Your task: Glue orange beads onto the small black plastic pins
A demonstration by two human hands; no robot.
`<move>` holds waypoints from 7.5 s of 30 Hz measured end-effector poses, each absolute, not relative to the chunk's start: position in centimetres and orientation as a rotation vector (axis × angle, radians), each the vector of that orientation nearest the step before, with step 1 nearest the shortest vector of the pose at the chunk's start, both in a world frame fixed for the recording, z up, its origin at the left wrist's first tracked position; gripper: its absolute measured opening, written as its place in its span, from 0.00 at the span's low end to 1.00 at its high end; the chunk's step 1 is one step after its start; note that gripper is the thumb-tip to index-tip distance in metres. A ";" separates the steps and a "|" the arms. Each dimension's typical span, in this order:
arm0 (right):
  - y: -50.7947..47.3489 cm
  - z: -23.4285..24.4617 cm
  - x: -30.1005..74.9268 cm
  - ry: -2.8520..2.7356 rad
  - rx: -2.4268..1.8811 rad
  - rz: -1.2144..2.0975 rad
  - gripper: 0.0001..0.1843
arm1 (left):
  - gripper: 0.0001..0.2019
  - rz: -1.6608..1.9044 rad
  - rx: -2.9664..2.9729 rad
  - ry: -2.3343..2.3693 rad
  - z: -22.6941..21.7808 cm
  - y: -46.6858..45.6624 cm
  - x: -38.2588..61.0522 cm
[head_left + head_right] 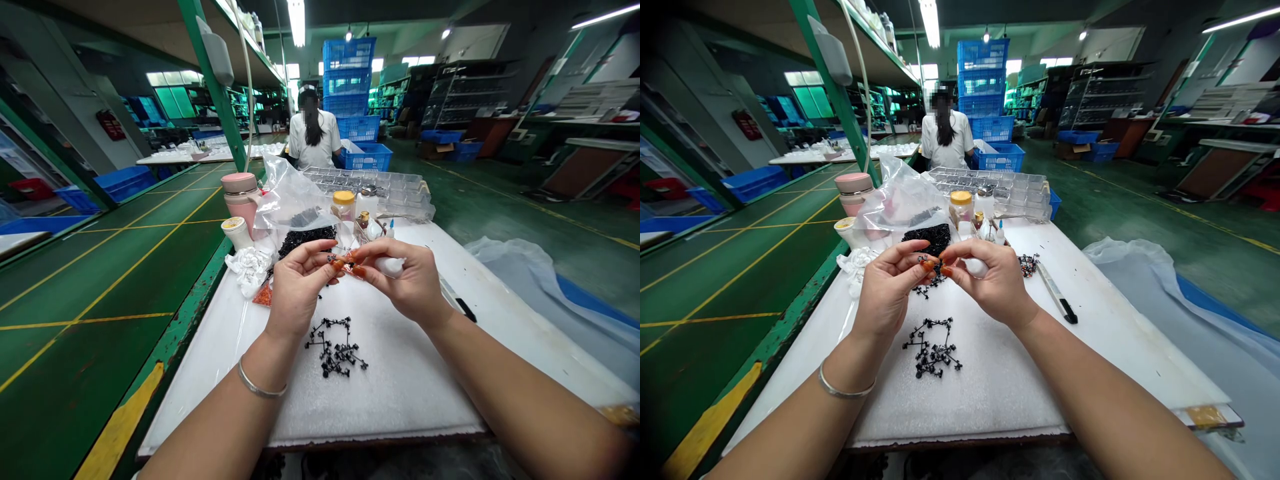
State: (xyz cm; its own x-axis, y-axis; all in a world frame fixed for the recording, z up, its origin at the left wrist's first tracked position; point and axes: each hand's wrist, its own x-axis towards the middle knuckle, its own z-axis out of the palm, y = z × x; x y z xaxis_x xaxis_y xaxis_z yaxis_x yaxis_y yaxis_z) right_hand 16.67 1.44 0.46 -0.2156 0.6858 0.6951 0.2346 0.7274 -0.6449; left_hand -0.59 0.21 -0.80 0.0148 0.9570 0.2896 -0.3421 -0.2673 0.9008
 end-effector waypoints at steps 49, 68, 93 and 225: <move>1.2 0.6 16.4 -1.761 -0.755 0.427 0.10 | 0.09 1.501 1.063 0.714 -0.9 0.4 -0.6; 1.2 0.3 16.3 -1.740 -0.791 0.376 0.10 | 0.11 1.391 0.802 0.645 -0.6 0.7 -0.5; 1.4 0.6 16.7 -1.790 -0.742 0.105 0.09 | 0.08 1.449 1.137 0.849 -0.9 0.2 -0.1; 3.0 1.7 18.0 -2.097 -1.404 1.258 0.06 | 0.07 1.388 0.887 0.772 0.2 0.1 -0.8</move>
